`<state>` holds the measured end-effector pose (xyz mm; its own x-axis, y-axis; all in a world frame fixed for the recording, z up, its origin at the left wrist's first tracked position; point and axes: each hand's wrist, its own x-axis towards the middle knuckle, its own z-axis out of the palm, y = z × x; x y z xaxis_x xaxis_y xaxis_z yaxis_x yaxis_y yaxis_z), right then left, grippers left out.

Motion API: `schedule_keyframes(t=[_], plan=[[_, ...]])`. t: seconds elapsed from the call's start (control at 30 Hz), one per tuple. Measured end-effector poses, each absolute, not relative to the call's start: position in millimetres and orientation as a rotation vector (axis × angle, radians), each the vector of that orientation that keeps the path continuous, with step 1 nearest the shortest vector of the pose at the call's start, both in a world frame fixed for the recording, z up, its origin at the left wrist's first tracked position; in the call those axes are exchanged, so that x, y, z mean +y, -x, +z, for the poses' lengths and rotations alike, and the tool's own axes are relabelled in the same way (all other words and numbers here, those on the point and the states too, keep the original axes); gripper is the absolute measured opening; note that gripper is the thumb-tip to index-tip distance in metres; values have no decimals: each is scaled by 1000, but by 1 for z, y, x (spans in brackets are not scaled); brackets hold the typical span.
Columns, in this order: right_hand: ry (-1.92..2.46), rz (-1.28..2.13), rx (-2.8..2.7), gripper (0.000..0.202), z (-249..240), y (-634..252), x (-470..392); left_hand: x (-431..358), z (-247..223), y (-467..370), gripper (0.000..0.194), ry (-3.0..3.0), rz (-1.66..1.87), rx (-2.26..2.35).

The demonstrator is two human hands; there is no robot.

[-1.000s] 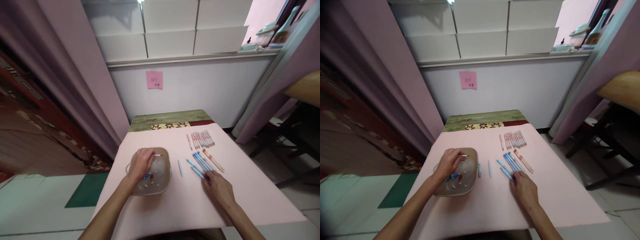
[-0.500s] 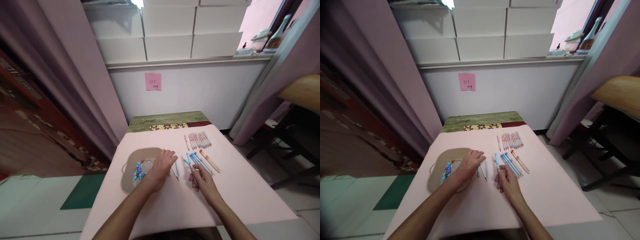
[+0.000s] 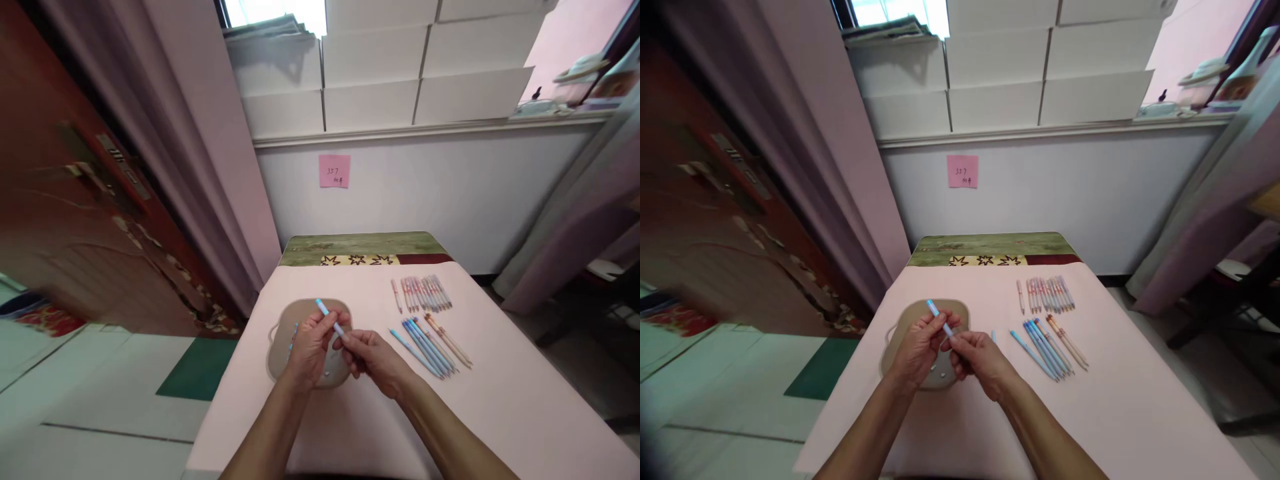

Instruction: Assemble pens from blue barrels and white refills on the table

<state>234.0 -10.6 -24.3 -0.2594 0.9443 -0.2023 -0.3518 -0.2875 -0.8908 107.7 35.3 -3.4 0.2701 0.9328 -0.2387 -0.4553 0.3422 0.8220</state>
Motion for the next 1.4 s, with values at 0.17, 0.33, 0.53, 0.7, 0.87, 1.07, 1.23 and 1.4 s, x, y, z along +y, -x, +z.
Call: schedule_keyframes(t=[0.17, 0.33, 0.53, 0.7, 0.87, 1.07, 1.23, 1.4], plan=[[1246, 1194, -1118, 38, -27, -225, 1, 45, -11, -107, 16, -564, 1238, 874], [1270, 1385, -1058, 55, -30, -225, 7, 50, -17, -104, 3, -492, 1249, 835], [1227, 1327, -1040, 41, -29, -218, 9, 52, -23, -99, 4, -440, 1294, 835], [1330, 1253, -1128, 34, -33, -213, 10, 53, -29, -97, 4, -398, 1316, 853], [1558, 514, -1419, 9, -33, -223, 5, 62, -32, -82, 3, -425, 1460, 972], [1701, 265, -1736, 19, -14, -231, -3, 60, -29, -51, 31, -1445, 1196, 1468], [1621, 342, -1715, 16, 7, -231, -5, 56, -28, -35, 10, -2014, 1028, 1605], [1496, 399, -1595, 13, 17, -235, -9, 57, -29, -26, 19, -1989, 1278, 1579]])
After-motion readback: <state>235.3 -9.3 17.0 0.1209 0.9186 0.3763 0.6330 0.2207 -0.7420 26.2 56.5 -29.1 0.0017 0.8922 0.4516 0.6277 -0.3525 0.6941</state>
